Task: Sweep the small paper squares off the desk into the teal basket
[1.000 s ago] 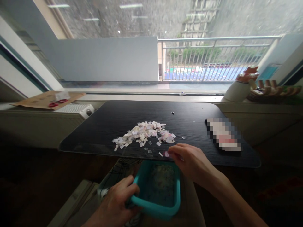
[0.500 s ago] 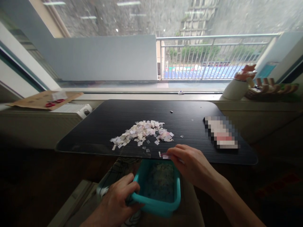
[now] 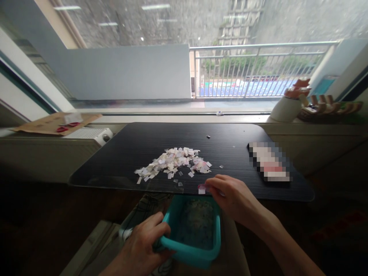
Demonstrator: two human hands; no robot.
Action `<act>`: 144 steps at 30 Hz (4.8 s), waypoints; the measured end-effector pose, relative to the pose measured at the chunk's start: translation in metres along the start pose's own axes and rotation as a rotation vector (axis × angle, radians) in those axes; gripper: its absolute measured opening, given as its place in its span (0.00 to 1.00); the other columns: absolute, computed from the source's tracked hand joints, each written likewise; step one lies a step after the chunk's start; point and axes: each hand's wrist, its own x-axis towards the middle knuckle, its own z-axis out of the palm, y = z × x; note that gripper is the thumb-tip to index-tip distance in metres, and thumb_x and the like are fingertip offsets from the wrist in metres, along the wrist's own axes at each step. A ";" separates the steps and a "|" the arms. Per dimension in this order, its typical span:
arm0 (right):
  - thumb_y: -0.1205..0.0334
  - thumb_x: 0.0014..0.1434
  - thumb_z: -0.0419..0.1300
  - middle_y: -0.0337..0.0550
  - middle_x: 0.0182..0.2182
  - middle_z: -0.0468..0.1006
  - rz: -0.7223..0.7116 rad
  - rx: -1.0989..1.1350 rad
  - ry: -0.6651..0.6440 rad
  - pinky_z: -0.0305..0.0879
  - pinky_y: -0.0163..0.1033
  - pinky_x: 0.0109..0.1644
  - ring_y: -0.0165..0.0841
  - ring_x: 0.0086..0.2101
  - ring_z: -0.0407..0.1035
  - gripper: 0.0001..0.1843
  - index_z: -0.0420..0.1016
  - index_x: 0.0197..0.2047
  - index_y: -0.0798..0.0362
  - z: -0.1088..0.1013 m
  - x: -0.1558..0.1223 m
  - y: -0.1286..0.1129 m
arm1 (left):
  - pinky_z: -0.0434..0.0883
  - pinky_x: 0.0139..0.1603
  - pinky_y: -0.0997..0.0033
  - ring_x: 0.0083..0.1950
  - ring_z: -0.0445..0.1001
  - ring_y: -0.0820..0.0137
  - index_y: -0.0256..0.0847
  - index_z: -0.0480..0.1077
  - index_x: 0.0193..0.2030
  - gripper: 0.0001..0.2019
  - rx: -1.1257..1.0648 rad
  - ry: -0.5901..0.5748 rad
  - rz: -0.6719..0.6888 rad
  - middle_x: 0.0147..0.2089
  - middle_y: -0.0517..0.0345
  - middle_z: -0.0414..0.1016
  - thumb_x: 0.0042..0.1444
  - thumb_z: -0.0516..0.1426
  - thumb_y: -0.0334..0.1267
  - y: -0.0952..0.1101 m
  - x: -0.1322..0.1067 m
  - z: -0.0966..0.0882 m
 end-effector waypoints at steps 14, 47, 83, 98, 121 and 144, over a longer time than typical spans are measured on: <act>0.65 0.59 0.52 0.40 0.37 0.80 -0.003 -0.015 0.022 0.61 0.33 0.37 0.32 0.34 0.72 0.13 0.77 0.43 0.49 0.009 0.044 -0.008 | 0.59 0.33 0.71 0.38 0.66 0.65 0.42 0.64 0.29 0.10 0.028 -0.018 -0.013 0.35 0.60 0.63 0.41 0.61 0.27 -0.009 -0.001 0.009; 0.63 0.55 0.53 0.38 0.29 0.78 0.140 0.128 -0.015 0.59 0.32 0.32 0.30 0.29 0.68 0.12 0.77 0.38 0.50 0.014 0.056 -0.002 | 0.58 0.33 0.71 0.38 0.65 0.65 0.41 0.64 0.29 0.11 0.006 -0.013 0.006 0.36 0.59 0.64 0.41 0.62 0.27 -0.011 -0.003 0.013; 0.59 0.54 0.54 0.37 0.23 0.74 0.325 0.141 -0.057 0.58 0.32 0.25 0.29 0.23 0.66 0.14 0.75 0.42 0.52 -0.005 0.033 0.032 | 0.57 0.32 0.71 0.38 0.65 0.66 0.42 0.64 0.29 0.12 0.007 -0.016 0.001 0.35 0.61 0.64 0.40 0.61 0.25 -0.008 -0.001 0.013; 0.60 0.58 0.54 0.37 0.30 0.77 0.232 0.150 -0.063 0.62 0.32 0.30 0.29 0.26 0.66 0.14 0.74 0.47 0.48 -0.002 -0.007 0.010 | 0.58 0.34 0.71 0.39 0.65 0.66 0.42 0.64 0.30 0.10 0.020 -0.016 0.010 0.36 0.61 0.63 0.43 0.60 0.25 -0.007 -0.002 0.009; 0.64 0.61 0.51 0.43 0.34 0.79 0.012 -0.035 0.009 0.61 0.35 0.37 0.33 0.33 0.71 0.14 0.76 0.44 0.50 0.026 0.058 -0.038 | 0.65 0.34 0.69 0.41 0.69 0.62 0.44 0.69 0.36 0.16 0.128 -0.246 0.252 0.40 0.58 0.67 0.46 0.67 0.47 0.024 0.019 -0.008; 0.68 0.58 0.50 0.42 0.35 0.80 -0.029 0.013 -0.104 0.61 0.33 0.37 0.32 0.34 0.71 0.16 0.77 0.44 0.50 0.027 0.062 -0.051 | 0.65 0.37 0.69 0.44 0.67 0.61 0.44 0.69 0.38 0.15 0.097 -0.223 0.199 0.42 0.58 0.66 0.47 0.67 0.45 0.025 0.018 -0.016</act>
